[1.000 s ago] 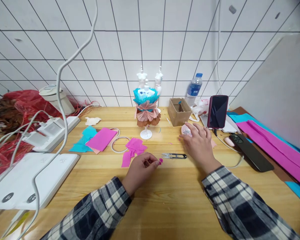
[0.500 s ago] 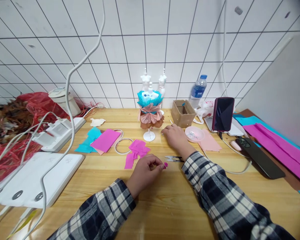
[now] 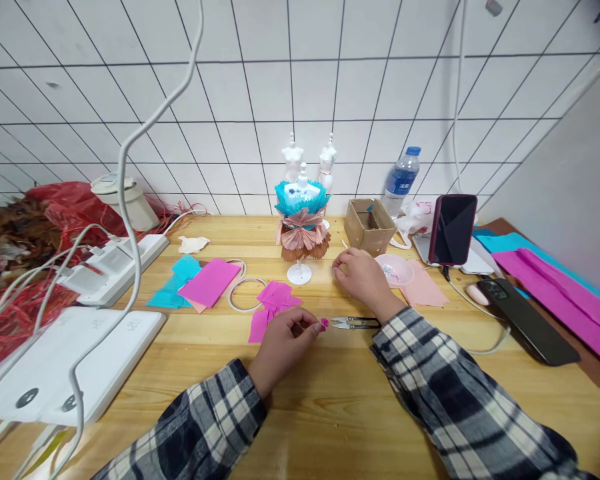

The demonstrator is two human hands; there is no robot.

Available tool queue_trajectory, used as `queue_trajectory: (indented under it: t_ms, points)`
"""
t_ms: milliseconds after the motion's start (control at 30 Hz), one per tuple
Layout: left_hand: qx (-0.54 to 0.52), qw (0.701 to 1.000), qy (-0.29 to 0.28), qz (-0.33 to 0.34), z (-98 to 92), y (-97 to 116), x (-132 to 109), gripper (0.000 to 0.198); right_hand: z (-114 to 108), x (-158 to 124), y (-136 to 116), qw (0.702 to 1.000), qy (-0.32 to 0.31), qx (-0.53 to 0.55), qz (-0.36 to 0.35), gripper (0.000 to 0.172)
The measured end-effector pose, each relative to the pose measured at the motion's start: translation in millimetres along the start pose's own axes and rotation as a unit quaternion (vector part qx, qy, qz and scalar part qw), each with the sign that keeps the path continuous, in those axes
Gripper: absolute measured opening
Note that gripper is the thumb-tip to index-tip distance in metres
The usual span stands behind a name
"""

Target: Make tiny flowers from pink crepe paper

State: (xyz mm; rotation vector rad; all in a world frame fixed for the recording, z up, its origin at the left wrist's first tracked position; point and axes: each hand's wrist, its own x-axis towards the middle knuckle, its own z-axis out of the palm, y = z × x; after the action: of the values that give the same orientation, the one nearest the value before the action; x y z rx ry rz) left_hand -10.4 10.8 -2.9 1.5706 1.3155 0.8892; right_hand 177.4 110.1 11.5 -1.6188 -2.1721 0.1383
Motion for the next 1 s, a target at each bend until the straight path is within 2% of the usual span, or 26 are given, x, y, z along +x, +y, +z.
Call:
queue_trajectory:
  t_ms: [67, 100, 167, 200, 267, 333, 400, 500, 667, 800, 1000]
  points:
    - [-0.011, 1.000, 0.012, -0.003, -1.8, -0.5, 0.1, 0.020, -7.4, -18.5, -5.4, 0.990, -0.015, 0.136, 0.039, 0.014]
    - [-0.014, 1.000, 0.016, -0.003, -2.2, -0.6, 0.0, 0.020, -10.5, -30.6, -9.2, 0.974, -0.053, 0.210, 0.061, 0.014]
    - [-0.011, 1.000, 0.014, 0.000, -1.9, -0.9, -0.5, 0.021, -14.7, -57.4, -18.4, 0.908, -0.160, 0.373, 0.109, 0.022]
    - [-0.002, 1.000, 0.008, 0.003, -1.1, -1.2, -1.0, 0.021, -15.9, -70.6, -23.3, 0.874, -0.194, 0.426, 0.131, 0.025]
    - [0.025, 1.000, -0.003, 0.014, 1.1, -2.0, -2.5, 0.022, -16.9, -92.6, -31.8, 0.826, -0.231, 0.478, 0.186, 0.026]
    - [0.050, 0.998, -0.014, 0.029, 3.4, -2.7, -4.4, 0.022, -17.0, -105.4, -36.6, 0.799, -0.256, 0.501, 0.212, 0.027]
    - [0.071, 0.996, -0.021, 0.048, 4.8, -2.8, -6.5, 0.021, -16.6, -109.4, -36.6, 0.793, -0.256, 0.509, 0.216, 0.026]
    - [0.118, 0.988, -0.022, 0.095, 5.0, -1.1, -9.3, 0.018, -15.1, -107.7, -30.1, 0.809, -0.241, 0.498, 0.198, 0.023]
    - [0.182, 0.966, -0.025, 0.182, 4.4, 2.6, -11.7, 0.011, -10.8, -107.4, -22.0, 0.828, -0.268, 0.463, 0.167, 0.026]
    - [0.194, 0.959, -0.029, 0.202, 4.7, 3.3, -12.3, 0.010, -10.0, -108.0, -22.8, 0.835, -0.254, 0.452, 0.186, 0.027]
    - [0.184, 0.959, -0.043, 0.211, 4.7, 2.2, -14.0, 0.010, -10.7, -106.8, -23.5, 0.837, -0.264, 0.435, 0.200, 0.024]
